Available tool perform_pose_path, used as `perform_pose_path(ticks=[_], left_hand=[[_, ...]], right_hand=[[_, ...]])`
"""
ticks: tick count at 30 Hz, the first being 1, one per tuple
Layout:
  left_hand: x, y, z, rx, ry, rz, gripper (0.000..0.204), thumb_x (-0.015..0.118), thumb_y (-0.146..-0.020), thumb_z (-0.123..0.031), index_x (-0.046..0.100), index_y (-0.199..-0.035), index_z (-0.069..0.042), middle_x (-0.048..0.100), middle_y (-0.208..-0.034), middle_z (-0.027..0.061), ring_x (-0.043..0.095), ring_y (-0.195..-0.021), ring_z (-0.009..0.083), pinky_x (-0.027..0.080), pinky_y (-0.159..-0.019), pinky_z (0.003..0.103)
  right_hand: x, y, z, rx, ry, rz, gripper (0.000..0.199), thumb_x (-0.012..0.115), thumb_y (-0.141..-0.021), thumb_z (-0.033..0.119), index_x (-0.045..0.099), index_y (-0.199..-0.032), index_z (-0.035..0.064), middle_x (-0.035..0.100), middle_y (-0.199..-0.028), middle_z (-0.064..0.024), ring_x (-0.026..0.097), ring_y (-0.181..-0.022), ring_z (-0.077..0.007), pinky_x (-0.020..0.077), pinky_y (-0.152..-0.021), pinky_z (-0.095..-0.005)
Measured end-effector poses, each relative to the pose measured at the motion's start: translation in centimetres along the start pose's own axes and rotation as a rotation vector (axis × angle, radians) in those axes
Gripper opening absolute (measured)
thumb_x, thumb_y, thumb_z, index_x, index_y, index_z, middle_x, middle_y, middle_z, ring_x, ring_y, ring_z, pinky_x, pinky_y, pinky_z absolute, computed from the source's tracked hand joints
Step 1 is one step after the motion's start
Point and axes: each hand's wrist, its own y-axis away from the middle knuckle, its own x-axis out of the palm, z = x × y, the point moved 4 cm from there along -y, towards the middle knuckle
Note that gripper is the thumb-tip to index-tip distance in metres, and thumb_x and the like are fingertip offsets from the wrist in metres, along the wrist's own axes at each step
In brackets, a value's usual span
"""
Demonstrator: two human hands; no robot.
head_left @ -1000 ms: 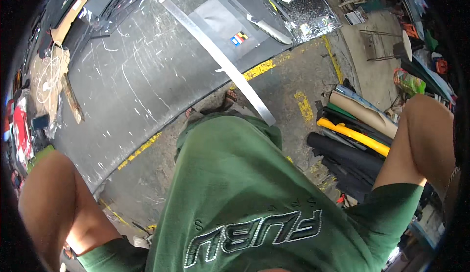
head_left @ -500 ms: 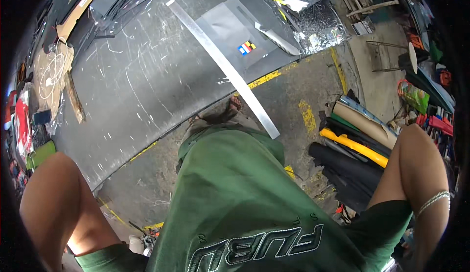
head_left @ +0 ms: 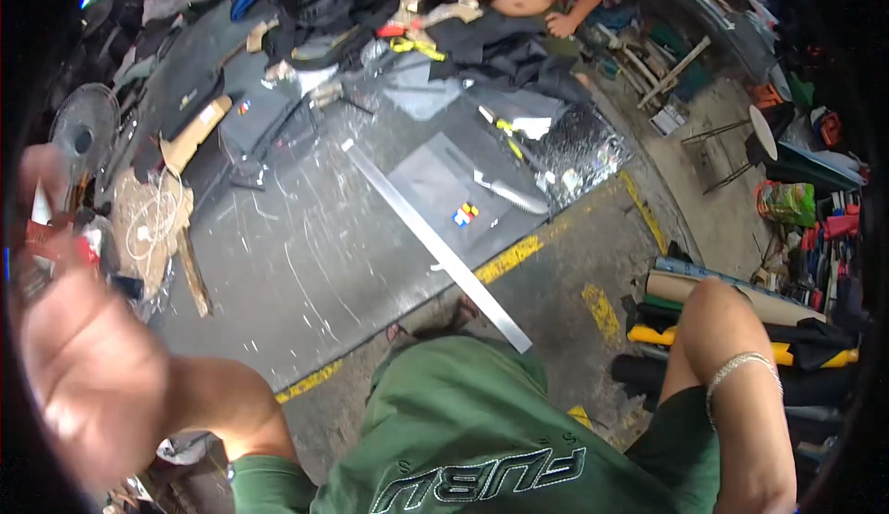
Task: The person aligns a metal ruler on fabric pieces on a work table and cuts them using a utility knife.
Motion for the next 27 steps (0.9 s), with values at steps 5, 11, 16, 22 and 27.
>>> perform_pose_path(ticks=[5, 11, 16, 22, 27], left_hand=[[-3.8, 4.7, 9.2, -0.282, -0.142, 0.451, 0.07, 0.052, -0.103, -0.053, 0.048, -0.145, 0.003, 0.051, -0.147, 0.0196, 0.056, -0.131, 0.0343, 0.044, -0.112, 0.049], [-11.2, 15.7, 21.5, -0.65, -0.678, 0.676, 0.047, 0.065, -0.102, -0.027, 0.055, -0.138, 0.0, 0.057, -0.141, 0.016, 0.054, -0.132, 0.0272, 0.043, -0.112, 0.04], [-16.9, 23.8, 23.8, -0.615, -1.282, 0.927, 0.066, 0.065, -0.099, -0.039, 0.046, -0.149, -0.001, 0.031, -0.162, 0.024, 0.021, -0.154, 0.0432, 0.019, -0.125, 0.054], [-20.2, 27.6, 23.2, -0.474, -1.408, 0.816, 0.067, 0.065, -0.098, -0.039, 0.043, -0.153, -0.007, 0.031, -0.164, 0.0204, 0.021, -0.154, 0.042, 0.015, -0.125, 0.058], [-19.9, 27.9, 23.7, -0.436, -1.456, 0.827, 0.065, 0.061, -0.1, -0.039, 0.041, -0.154, -0.009, 0.031, -0.164, 0.0189, 0.021, -0.155, 0.0397, 0.013, -0.126, 0.055]], right_hand=[[-0.7, -2.0, 2.5, -0.133, -0.036, -0.099, 0.084, 0.036, -0.098, 0.073, 0.063, -0.13, 0.0004, 0.07, -0.114, -0.0167, 0.063, -0.103, -0.0489, 0.0558, -0.084, -0.0605], [5.1, 6.8, -4.1, 0.688, 0.016, 0.216, 0.039, 0.057, -0.103, 0.031, 0.07, -0.116, -0.003, 0.067, -0.113, -0.0135, 0.065, -0.105, -0.0242, 0.052, -0.092, -0.0327], [7.6, 27.9, -9.9, 1.213, 0.087, 0.517, 0.025, 0.074, -0.092, 0.012, 0.073, -0.115, 0.0047, 0.067, -0.113, -0.0104, 0.066, -0.097, -0.021, 0.0528, -0.085, -0.03], [6.5, 34.9, -9.9, 1.05, 0.425, 0.735, 0.039, 0.08, -0.083, 0.022, 0.072, -0.118, 0.0061, 0.062, -0.127, -0.0135, 0.056, -0.122, -0.0339, 0.045, -0.105, -0.0438], [6.5, 37.2, -9.4, 1.022, 0.573, 0.793, 0.046, 0.081, -0.082, 0.033, 0.072, -0.118, 0.0064, 0.061, -0.127, -0.0102, 0.054, -0.124, -0.0319, 0.0402, -0.108, -0.048]])
